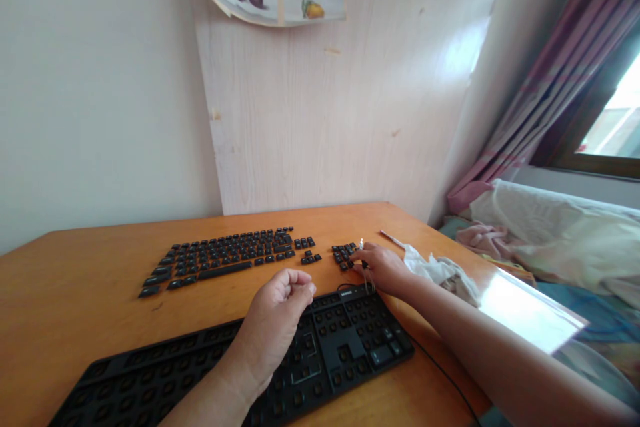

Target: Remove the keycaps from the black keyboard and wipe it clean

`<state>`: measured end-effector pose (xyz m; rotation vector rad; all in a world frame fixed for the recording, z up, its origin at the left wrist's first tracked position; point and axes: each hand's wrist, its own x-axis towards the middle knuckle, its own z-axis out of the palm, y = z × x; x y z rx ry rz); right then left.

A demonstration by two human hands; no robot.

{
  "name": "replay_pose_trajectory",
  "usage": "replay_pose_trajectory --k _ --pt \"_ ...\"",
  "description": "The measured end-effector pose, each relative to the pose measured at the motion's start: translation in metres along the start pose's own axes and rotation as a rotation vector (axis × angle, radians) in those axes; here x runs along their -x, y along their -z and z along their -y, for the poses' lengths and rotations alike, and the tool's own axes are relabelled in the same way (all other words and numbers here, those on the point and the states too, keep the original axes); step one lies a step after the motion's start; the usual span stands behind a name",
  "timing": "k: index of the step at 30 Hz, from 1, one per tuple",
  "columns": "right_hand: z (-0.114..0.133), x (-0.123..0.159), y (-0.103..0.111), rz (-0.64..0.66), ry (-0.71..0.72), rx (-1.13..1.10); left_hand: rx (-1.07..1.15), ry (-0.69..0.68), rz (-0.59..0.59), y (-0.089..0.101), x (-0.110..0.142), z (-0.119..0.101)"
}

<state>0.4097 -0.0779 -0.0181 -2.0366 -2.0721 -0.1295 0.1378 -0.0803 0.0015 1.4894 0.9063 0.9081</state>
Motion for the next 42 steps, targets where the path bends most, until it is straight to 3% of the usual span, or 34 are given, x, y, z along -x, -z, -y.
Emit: replay_pose_trajectory --k 5,11,16,19,21,27,33,42 --pt "-0.001 0.002 0.000 -0.024 0.009 -0.026 0.002 0.008 0.006 0.000 0.000 0.000" --pt "0.002 0.011 0.017 -0.249 -0.012 -0.052 0.019 0.006 0.029 -0.001 0.001 -0.002" --pt "0.016 0.026 0.037 -0.306 0.026 -0.266 -0.047 -0.026 0.036 -0.002 0.004 -0.006" --pt "0.026 0.040 0.044 -0.342 -0.039 -0.417 -0.088 -0.051 0.058 -0.003 0.004 -0.006" --pt "0.031 0.051 0.047 -0.325 -0.101 -0.517 -0.106 -0.063 0.075 -0.003 0.004 -0.005" --pt "0.039 0.084 0.058 -0.064 -0.206 -0.767 -0.151 -0.091 0.091 -0.003 0.003 -0.003" --pt "0.043 0.106 0.049 -0.097 -0.222 -0.761 -0.168 -0.128 0.098 -0.002 0.001 0.000" --pt "0.058 0.114 0.044 -0.109 -0.232 -0.605 -0.171 -0.120 0.094 -0.005 0.003 -0.004"
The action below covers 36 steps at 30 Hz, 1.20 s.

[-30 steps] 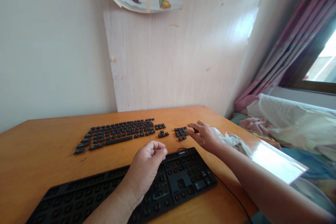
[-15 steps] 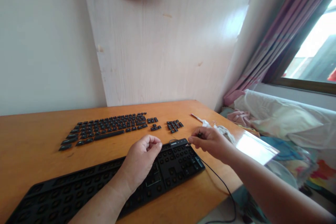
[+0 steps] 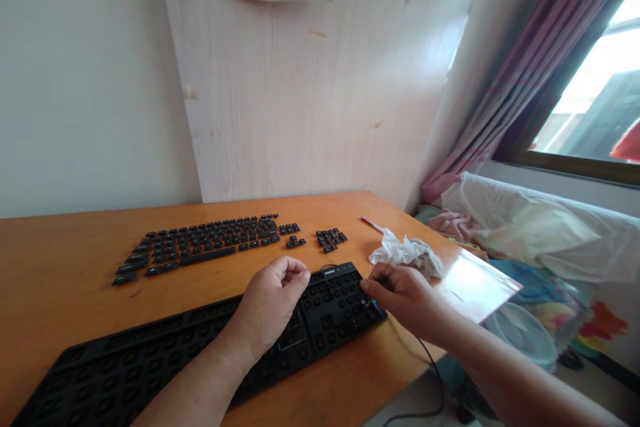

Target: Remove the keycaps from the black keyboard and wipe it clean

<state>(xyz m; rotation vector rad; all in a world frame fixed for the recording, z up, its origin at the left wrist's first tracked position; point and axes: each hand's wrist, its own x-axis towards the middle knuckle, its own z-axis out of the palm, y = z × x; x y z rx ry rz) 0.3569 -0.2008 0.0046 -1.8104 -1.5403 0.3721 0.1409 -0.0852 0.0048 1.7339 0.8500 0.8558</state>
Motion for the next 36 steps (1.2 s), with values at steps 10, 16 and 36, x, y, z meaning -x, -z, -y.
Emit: replay_pose_trajectory --k 10,16,36 --pt "-0.010 0.008 -0.021 -0.049 0.017 0.087 -0.033 -0.035 0.002 -0.001 0.001 0.002" --pt "-0.021 0.009 -0.029 -0.106 -0.066 -0.088 -0.119 -0.060 0.041 -0.007 0.004 0.005" --pt "0.011 -0.014 -0.022 -0.270 -0.005 -0.465 -0.085 -0.074 0.099 -0.013 0.008 -0.002"
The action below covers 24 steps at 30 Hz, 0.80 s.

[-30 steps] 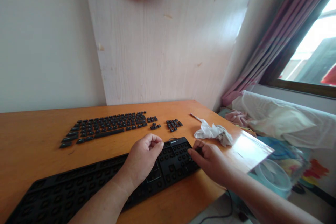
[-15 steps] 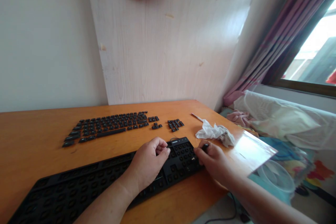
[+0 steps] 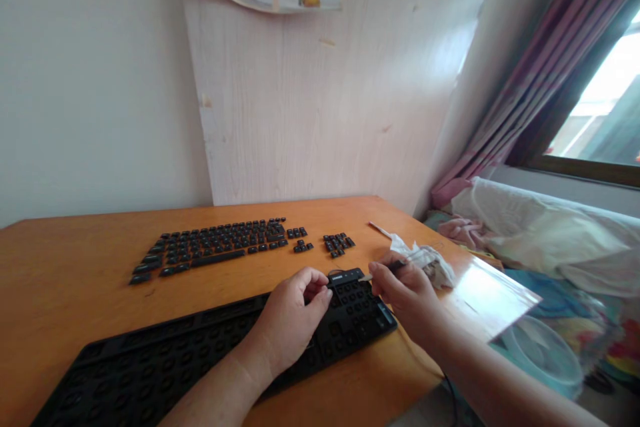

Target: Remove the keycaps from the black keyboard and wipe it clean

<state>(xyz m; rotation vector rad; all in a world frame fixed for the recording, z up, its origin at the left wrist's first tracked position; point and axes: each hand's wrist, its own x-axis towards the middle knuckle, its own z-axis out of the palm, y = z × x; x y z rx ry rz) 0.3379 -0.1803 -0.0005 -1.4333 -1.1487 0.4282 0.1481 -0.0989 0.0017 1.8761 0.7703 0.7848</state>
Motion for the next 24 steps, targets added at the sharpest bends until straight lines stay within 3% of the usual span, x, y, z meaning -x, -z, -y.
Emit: replay_pose_trajectory --k 5,10,19,24 --pt "0.016 -0.004 -0.031 0.092 0.059 -0.070 0.249 0.008 0.045 -0.004 0.001 0.003" --pt "0.018 -0.006 -0.052 0.140 0.082 -0.117 0.464 0.045 0.070 0.000 -0.001 0.003" --pt "0.017 -0.005 -0.056 0.163 0.098 -0.113 0.560 0.169 0.017 0.002 -0.001 -0.001" --pt "0.019 -0.007 -0.049 0.111 0.262 -0.011 0.574 0.227 0.004 0.002 -0.001 0.000"
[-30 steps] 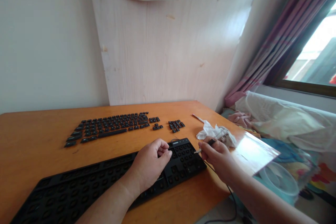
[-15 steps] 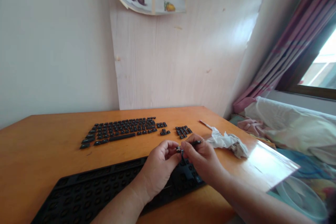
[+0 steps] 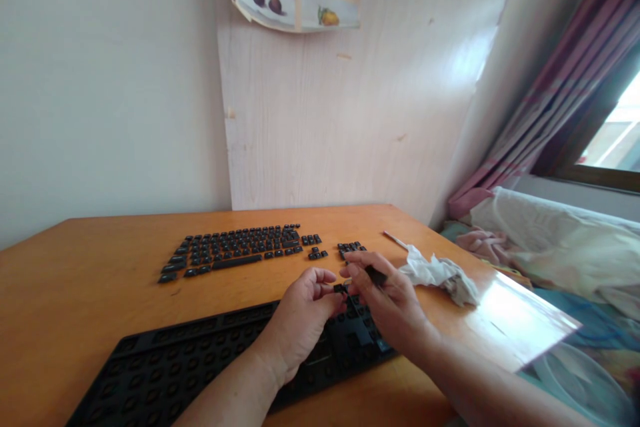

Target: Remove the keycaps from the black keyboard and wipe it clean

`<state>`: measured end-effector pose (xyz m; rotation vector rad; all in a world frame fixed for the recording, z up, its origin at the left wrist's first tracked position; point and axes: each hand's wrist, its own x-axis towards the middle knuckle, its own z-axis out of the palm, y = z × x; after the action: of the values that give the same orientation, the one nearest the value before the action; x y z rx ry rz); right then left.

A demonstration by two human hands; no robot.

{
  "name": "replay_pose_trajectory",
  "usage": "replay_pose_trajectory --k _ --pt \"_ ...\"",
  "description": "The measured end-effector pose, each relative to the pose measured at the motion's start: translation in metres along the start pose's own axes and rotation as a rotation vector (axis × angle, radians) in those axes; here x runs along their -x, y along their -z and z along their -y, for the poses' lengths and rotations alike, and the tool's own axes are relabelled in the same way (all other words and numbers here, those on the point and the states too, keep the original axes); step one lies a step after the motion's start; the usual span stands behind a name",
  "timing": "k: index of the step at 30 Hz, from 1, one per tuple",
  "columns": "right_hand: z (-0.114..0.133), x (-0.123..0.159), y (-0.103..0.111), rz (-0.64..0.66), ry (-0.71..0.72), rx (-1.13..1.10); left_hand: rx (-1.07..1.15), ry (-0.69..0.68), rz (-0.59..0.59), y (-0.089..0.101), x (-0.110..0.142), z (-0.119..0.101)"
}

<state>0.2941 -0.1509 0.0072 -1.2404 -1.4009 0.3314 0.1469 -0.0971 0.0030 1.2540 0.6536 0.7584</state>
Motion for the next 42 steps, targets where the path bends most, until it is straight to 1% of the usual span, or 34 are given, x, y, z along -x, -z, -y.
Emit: replay_pose_trajectory --k 4,6,9,13,17,20,23,26,30,33,37,42 --pt "-0.006 -0.002 0.009 0.148 0.235 0.303 0.052 0.014 0.015 0.001 -0.002 0.000" --pt "-0.010 -0.002 0.014 0.220 0.288 0.427 0.070 0.016 0.019 0.001 -0.002 -0.001" --pt "-0.012 -0.003 0.019 0.293 0.287 0.521 0.080 0.026 0.020 0.001 -0.001 -0.003" --pt "-0.010 -0.003 0.021 0.352 0.285 0.552 0.056 0.029 0.022 0.001 0.000 -0.003" --pt "-0.010 -0.004 0.023 0.356 0.297 0.553 0.025 0.032 0.032 0.002 0.000 -0.001" --pt "-0.016 -0.013 0.031 0.310 0.303 0.545 -0.016 0.014 -0.001 0.004 0.000 -0.001" --pt "-0.032 -0.030 0.046 0.223 0.276 0.577 -0.078 -0.031 -0.068 0.008 -0.001 -0.002" --pt "-0.055 -0.051 0.064 0.138 0.225 0.674 -0.104 -0.063 -0.114 0.011 -0.003 -0.002" --pt "-0.084 -0.065 0.079 0.196 0.147 0.816 -0.138 -0.081 -0.162 0.014 -0.005 -0.001" --pt "-0.098 -0.064 0.082 0.237 0.086 0.881 -0.166 -0.083 -0.170 0.014 -0.006 0.000" --pt "-0.108 -0.058 0.079 0.268 0.013 0.878 -0.206 -0.080 -0.167 0.014 -0.005 0.000" --pt "-0.111 -0.057 0.073 0.311 0.011 0.880 -0.223 -0.065 -0.176 0.012 -0.005 -0.002"
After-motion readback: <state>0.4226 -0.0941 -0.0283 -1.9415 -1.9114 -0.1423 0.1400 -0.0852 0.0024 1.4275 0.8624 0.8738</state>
